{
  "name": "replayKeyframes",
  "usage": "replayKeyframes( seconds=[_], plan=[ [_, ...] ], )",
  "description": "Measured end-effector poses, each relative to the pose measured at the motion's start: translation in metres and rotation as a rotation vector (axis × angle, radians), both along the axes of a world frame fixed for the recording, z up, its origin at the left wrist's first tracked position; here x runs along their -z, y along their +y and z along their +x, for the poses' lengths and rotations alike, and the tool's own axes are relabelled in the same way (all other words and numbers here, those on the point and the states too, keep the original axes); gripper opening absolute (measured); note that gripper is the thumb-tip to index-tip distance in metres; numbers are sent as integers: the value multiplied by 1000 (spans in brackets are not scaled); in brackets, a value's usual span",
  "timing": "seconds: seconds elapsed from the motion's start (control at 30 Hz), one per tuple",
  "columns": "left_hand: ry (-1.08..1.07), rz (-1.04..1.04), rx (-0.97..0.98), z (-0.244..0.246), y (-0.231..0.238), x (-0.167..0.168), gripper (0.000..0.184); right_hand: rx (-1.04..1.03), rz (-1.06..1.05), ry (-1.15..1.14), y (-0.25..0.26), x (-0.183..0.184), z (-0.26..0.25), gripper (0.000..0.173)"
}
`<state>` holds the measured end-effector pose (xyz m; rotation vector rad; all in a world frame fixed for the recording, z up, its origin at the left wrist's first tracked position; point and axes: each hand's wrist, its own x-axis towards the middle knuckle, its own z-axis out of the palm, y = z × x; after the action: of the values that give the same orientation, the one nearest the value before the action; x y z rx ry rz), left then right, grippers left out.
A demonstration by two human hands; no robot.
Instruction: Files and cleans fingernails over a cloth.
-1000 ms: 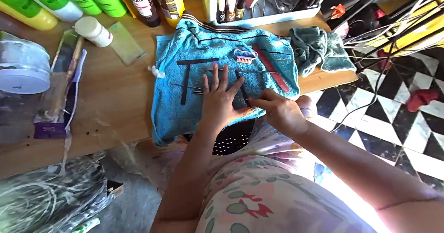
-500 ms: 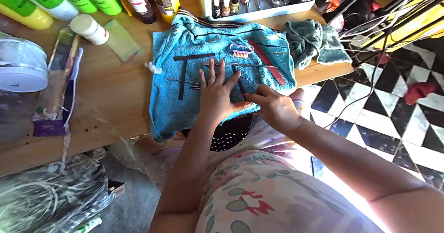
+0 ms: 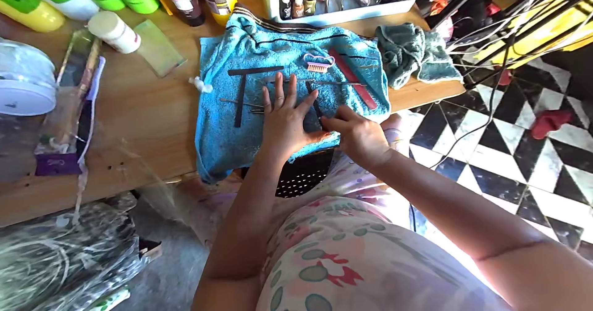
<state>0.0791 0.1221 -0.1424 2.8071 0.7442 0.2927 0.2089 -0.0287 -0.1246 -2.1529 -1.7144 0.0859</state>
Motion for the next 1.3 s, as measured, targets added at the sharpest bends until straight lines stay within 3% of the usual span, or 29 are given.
replayKeyframes(
  seconds=[0.33, 0.57, 0.8, 0.97, 1.13, 1.3],
  plan=[
    [-9, 11, -3, -1, 0, 1, 99, 29, -69, -4, -11, -11, -6, 47],
    [11, 0, -9, 0, 0, 1, 100, 61, -107, 3, 10, -7, 2, 50],
    [-28, 17, 5, 0, 2, 3, 99, 35, -74, -23, -15, -7, -8, 47],
    [-9, 12, 0, 0, 2, 2, 101, 49, -82, -15, 5, -6, -1, 47],
    [-26, 3, 6, 0, 1, 1, 100, 11, -67, 275, 11, -19, 24, 26],
    [-5, 10, 6, 0, 1, 2, 101, 59, -6, 507, 3, -22, 28, 21]
  ],
)
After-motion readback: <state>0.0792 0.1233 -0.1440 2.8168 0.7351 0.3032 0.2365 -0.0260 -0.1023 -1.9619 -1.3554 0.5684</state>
